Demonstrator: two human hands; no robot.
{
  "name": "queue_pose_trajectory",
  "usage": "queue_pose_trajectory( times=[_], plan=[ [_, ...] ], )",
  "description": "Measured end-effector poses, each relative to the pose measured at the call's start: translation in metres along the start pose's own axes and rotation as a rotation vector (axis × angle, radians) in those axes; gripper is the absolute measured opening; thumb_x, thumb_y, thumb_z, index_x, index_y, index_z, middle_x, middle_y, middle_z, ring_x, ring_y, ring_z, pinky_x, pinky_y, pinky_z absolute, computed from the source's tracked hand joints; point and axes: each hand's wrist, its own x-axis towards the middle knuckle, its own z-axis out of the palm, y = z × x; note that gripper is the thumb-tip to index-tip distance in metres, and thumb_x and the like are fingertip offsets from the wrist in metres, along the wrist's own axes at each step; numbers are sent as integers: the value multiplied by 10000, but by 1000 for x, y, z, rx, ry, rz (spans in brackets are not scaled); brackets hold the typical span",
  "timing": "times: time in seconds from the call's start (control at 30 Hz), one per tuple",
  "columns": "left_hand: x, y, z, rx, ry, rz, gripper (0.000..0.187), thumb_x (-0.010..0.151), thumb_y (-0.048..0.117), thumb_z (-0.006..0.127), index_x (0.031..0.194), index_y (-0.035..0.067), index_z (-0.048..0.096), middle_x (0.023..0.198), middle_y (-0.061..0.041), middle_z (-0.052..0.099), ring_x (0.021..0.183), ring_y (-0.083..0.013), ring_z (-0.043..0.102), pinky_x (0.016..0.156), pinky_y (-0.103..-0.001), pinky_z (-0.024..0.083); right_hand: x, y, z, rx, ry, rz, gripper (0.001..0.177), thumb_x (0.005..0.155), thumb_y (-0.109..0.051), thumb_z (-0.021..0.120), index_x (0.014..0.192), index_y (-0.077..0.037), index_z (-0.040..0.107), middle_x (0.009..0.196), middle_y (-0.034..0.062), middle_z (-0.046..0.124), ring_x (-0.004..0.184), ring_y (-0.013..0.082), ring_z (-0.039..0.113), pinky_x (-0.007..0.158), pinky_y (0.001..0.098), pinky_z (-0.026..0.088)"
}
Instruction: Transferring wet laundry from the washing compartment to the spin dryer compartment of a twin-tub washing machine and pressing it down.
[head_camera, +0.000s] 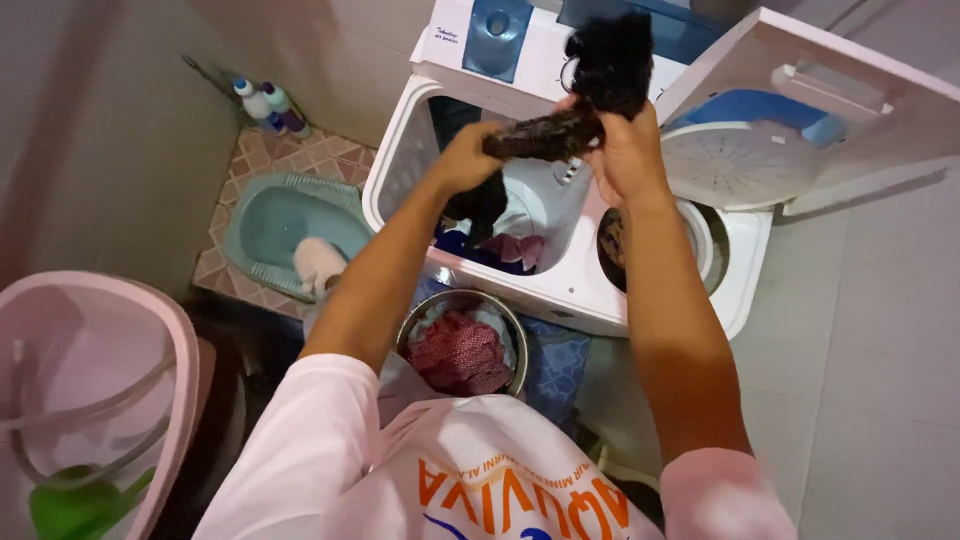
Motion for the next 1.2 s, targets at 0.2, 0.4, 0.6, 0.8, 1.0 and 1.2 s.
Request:
queue_pose_trajectory(
  times=[0.2, 0.4, 0.6, 0.8, 1.0, 1.2],
  plan=[
    [11, 65, -28, -35, 253, -275, 175, 703, 69, 616, 815, 197, 575, 754, 45, 615, 738, -105, 567, 697, -287, 436, -30, 37, -30, -553, 36, 608, 590, 912, -336, 663, 1409, -63, 497, 1443, 162, 609, 1336, 299, 606, 1081, 450, 543],
    [27, 104, -21, 108, 126, -271, 306, 694, -30, 527, 938, 142, 461, 880, -70, 546, 818, -230, 554, 681, -370, 430, -18, 111, -22, -601, -59, 397, 999, 812, -409, 785, 1611, -150, 245, 1558, 160, 455, 1409, 290, 473, 1087, 442, 489],
    [24, 108, -24, -196, 126, -161, 372, 616, -10, 495, 957, 134, 469, 886, -63, 495, 835, -195, 467, 673, -309, 375, 16, 143, 33, -153, -84, -201, 740, 615, -160, 985, 1226, -41, 585, 1150, 140, 712, 1056, 231, 689, 823, 382, 645],
    [-27, 72, -76, -23, 50, -206, 504, 799, 74, 706, 1264, 111, 514, 1241, -134, 614, 1196, -266, 584, 1059, -432, 432, 29, 110, 2, -616, -88, -267, 367, 829, -114, 794, 1088, -151, 537, 1010, 61, 659, 950, 233, 625, 795, 356, 473],
    [-29, 73, -66, 414, -320, -176, 1341, 758, 700, 753, 1609, 49, -54, 1710, -269, 7, 1581, -455, 47, 1264, -626, 58, 24, 39, 24, -746, -304, 108, 591, 850, 46, 726, 1185, -224, 321, 1068, 192, 624, 587, 231, 622, 370, 302, 389],
    [-2, 41, -4, -181, 103, 42, 847, 799, 206, 805, 1519, 147, 364, 1481, -152, 500, 1393, -333, 500, 1202, -483, 382, 33, 48, 23, 22, -522, -87, 631, 797, -34, 717, 1208, -241, 286, 1202, 207, 465, 1095, 378, 576, 856, 436, 618]
  ],
)
